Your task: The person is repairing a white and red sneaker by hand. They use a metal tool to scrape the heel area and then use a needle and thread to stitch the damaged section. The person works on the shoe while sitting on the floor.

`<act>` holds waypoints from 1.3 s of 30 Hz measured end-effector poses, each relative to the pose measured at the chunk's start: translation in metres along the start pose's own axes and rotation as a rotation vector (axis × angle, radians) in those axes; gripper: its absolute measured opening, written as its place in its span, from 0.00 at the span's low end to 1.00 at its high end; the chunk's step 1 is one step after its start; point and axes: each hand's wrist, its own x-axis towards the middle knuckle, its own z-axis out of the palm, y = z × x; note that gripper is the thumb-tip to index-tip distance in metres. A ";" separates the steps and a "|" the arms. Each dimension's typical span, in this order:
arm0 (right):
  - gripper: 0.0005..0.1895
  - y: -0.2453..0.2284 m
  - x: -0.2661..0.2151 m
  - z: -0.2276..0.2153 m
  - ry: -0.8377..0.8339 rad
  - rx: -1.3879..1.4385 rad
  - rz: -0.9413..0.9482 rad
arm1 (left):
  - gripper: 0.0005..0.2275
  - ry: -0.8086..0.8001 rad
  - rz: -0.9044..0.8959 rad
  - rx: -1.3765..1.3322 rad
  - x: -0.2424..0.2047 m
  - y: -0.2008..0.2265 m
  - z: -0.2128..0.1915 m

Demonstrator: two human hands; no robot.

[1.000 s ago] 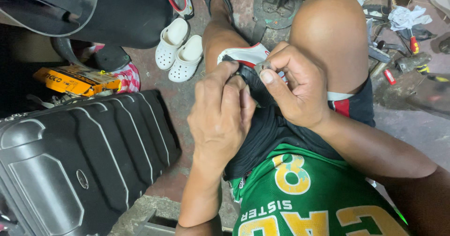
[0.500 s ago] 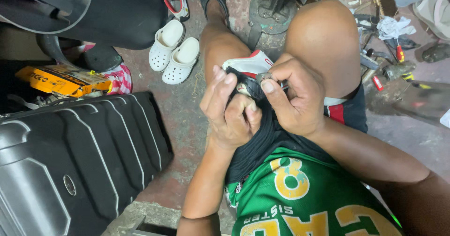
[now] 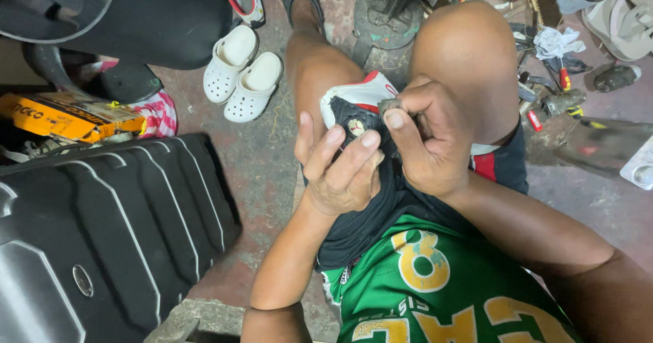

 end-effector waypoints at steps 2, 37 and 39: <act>0.05 0.003 0.000 0.002 0.013 0.021 0.007 | 0.05 -0.092 0.071 -0.029 -0.005 0.007 0.003; 0.08 -0.009 0.018 -0.012 -0.064 0.327 0.101 | 0.35 -0.063 -0.971 -1.046 0.033 -0.015 -0.019; 0.08 -0.013 0.016 -0.013 -0.060 0.340 0.089 | 0.36 -0.069 -1.016 -1.114 0.034 -0.018 -0.020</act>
